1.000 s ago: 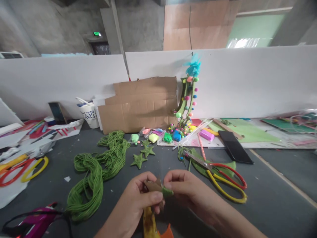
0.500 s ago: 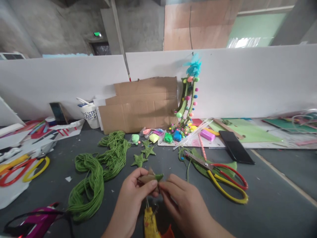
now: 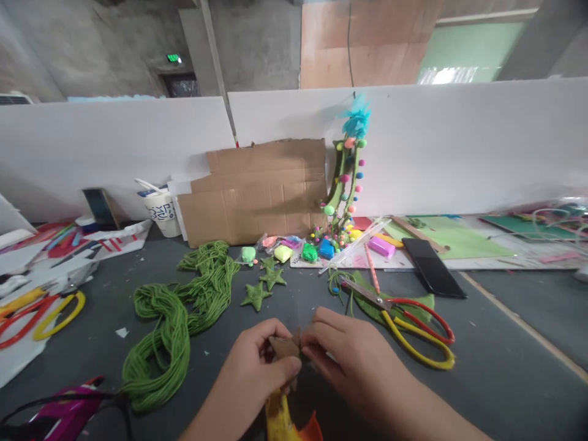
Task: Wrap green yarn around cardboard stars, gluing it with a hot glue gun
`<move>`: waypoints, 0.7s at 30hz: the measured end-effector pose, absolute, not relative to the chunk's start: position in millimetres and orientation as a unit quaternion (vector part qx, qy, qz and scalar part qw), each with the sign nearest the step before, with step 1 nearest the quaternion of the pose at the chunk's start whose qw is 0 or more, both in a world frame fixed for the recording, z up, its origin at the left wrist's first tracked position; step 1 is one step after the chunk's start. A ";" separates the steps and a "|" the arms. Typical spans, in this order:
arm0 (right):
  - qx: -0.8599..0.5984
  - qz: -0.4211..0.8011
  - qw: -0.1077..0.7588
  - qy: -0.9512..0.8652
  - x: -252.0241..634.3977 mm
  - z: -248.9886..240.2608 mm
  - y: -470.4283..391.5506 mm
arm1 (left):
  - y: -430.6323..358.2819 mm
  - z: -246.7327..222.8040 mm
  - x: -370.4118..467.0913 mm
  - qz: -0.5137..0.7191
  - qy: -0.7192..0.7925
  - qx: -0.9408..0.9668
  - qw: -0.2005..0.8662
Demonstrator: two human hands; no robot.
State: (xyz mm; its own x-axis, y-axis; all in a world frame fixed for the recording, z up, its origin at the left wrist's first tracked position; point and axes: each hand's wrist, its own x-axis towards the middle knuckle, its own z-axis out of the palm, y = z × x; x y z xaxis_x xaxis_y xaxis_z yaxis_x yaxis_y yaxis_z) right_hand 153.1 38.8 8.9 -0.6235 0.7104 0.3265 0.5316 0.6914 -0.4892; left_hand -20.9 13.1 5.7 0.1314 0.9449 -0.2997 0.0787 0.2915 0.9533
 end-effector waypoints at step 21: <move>-0.424 0.551 0.426 -0.578 128.6 -12.3 31.5 | 13.5 0.4 -16.4 0.527 0.457 0.263 0.666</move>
State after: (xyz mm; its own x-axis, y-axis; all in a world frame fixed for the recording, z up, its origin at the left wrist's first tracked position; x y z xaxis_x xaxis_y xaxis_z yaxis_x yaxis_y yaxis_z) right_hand 128.6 31.5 -12.3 -0.2762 0.9608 0.0250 0.0206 0.0319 -0.9993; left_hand -16.4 13.5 0.4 0.0266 0.9433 -0.3310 -0.4619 0.3052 0.8328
